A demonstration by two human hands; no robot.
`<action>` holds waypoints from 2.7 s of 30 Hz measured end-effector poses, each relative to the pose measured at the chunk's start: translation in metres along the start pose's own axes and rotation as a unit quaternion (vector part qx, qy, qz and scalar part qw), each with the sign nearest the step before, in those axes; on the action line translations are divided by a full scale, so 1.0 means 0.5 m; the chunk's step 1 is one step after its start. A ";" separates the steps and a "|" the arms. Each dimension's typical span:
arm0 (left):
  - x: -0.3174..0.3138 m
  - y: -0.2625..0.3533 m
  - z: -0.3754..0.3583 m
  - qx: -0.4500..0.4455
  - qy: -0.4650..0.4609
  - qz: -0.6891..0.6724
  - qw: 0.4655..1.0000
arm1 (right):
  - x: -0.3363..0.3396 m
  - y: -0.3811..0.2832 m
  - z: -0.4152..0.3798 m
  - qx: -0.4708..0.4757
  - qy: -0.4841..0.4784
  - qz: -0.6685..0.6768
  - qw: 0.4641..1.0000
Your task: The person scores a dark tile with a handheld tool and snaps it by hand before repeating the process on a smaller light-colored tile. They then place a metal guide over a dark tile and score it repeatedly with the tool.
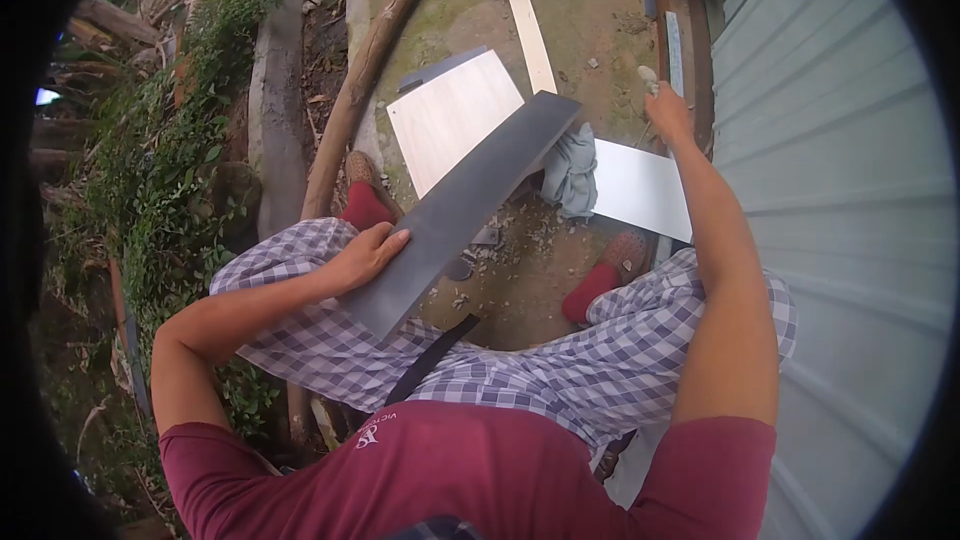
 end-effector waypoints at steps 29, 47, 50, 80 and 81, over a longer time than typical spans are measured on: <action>-0.137 -0.058 0.440 -0.190 0.437 0.166 0.864 | 0.075 -0.093 0.147 -0.063 0.049 -0.046 0.996; -0.251 0.161 0.634 -0.099 0.293 0.178 0.934 | -0.313 -0.048 0.626 -0.176 0.141 -0.056 0.973; -0.242 0.166 0.633 -0.096 0.289 0.157 0.940 | -0.322 -0.084 0.633 -0.226 0.153 -0.088 0.958; -0.248 0.162 0.631 -0.105 0.300 0.152 0.936 | -0.252 -0.061 0.670 -0.222 0.039 -0.010 0.974; -0.249 0.160 0.629 -0.108 0.311 0.153 0.932 | -0.253 -0.046 0.661 -0.193 0.029 0.029 0.980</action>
Point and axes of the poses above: each hand's wrist, its own z-axis towards the middle knuckle, its own x-axis out of the back of the hand, y = z × x, the point moved 3 cm from there along z, towards the middle knuckle, and after that the axes turned 15 degrees about y, right-handed, at the moved point
